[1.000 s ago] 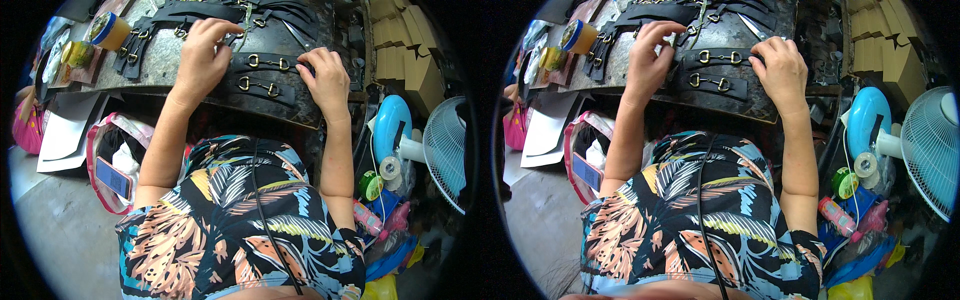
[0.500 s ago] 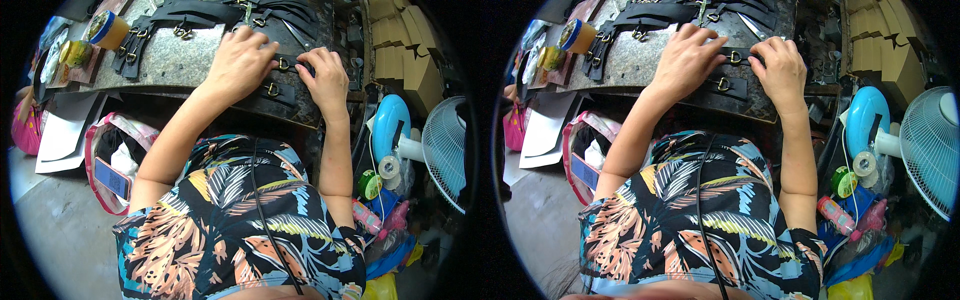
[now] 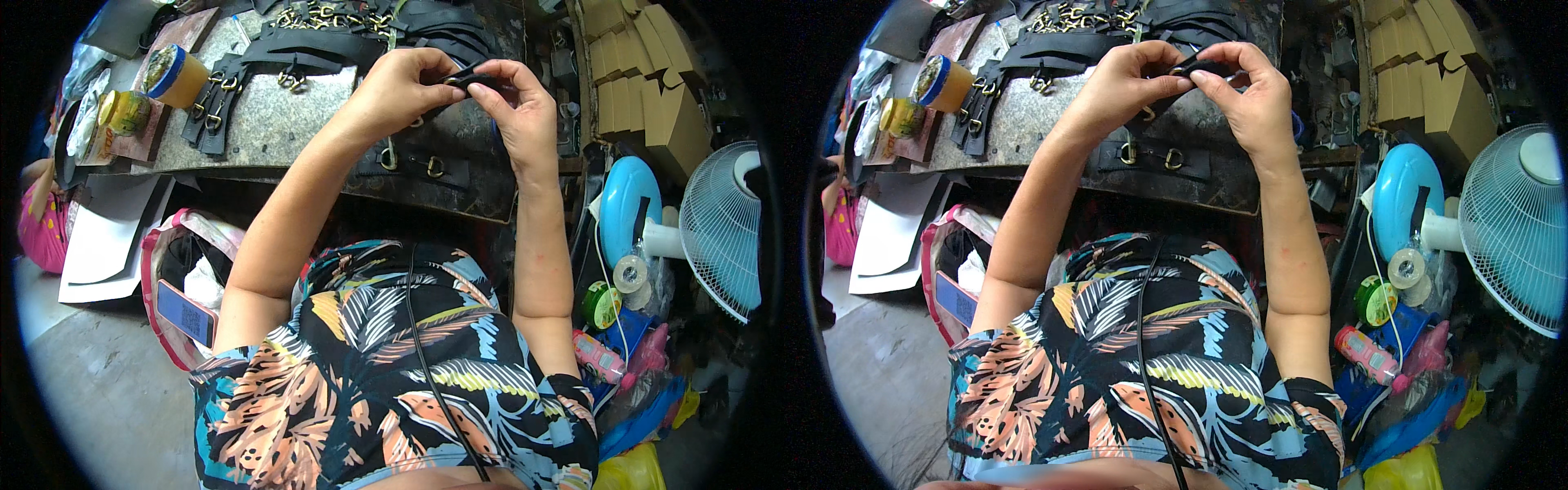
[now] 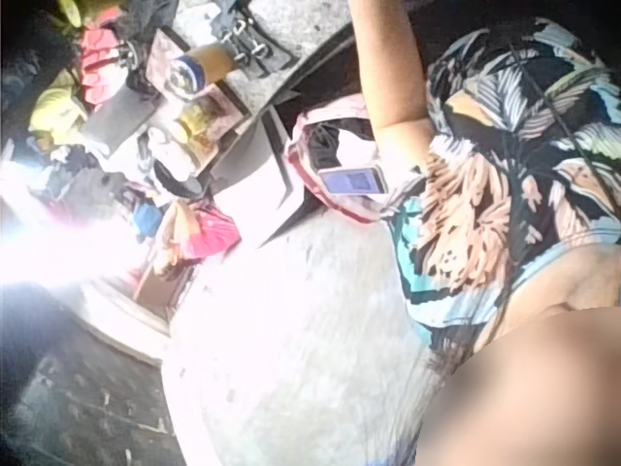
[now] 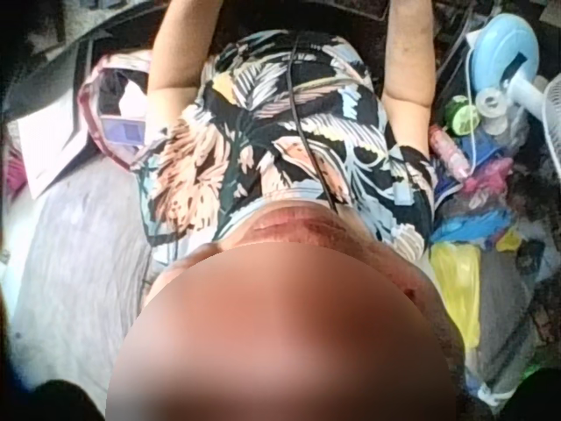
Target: The person assembles small black leather straps with brass D-rings and a chain. They repeatedly thread the leather through the metal hardware, trim excess with scissors, and fold the ends. The finished straps are placed on the workbench.
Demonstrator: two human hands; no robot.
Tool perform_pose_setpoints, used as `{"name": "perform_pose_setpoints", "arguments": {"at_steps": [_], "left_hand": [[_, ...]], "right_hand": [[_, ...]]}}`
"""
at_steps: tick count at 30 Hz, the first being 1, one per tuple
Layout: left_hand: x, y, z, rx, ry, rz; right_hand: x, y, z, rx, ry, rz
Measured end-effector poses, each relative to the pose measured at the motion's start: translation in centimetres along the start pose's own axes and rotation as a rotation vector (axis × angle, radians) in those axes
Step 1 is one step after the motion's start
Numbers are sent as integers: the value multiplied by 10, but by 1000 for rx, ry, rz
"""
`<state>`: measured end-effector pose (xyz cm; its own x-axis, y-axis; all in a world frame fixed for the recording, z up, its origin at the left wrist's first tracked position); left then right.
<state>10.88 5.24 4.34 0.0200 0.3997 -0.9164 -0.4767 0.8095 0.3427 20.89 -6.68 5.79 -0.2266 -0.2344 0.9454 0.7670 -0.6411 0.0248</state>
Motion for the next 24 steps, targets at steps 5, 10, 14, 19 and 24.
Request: {"name": "perform_pose_setpoints", "arguments": {"at_steps": [5, 10, 14, 19, 24], "left_hand": [[3, 5, 1, 0, 68, -315], [0, 16, -3, -47, 68, -443], [6, 22, -5, -103, 100, -802], [14, 38, -12, -163, 132, -752], [11, 39, -23, -143, 152, -719]], "right_hand": [[1, -24, 16, -26, 40, 281], [13, -40, 28, 11, 121, 168], [21, -51, 36, 114, 120, 202], [16, -49, 29, 84, 28, 291], [37, -56, 21, 111, 286, -193]]}}
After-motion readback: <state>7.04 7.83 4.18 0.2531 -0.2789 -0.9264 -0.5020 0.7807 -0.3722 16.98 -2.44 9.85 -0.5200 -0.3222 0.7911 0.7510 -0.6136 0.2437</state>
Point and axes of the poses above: each hand's wrist, its own z-axis towards the middle knuckle, its own y-axis out of the back of the hand, x = y × z, the point moved 10 cm from there along z, towards the middle knuckle, and after that the axes turned 6 degrees about z, right-handed, at the moved point
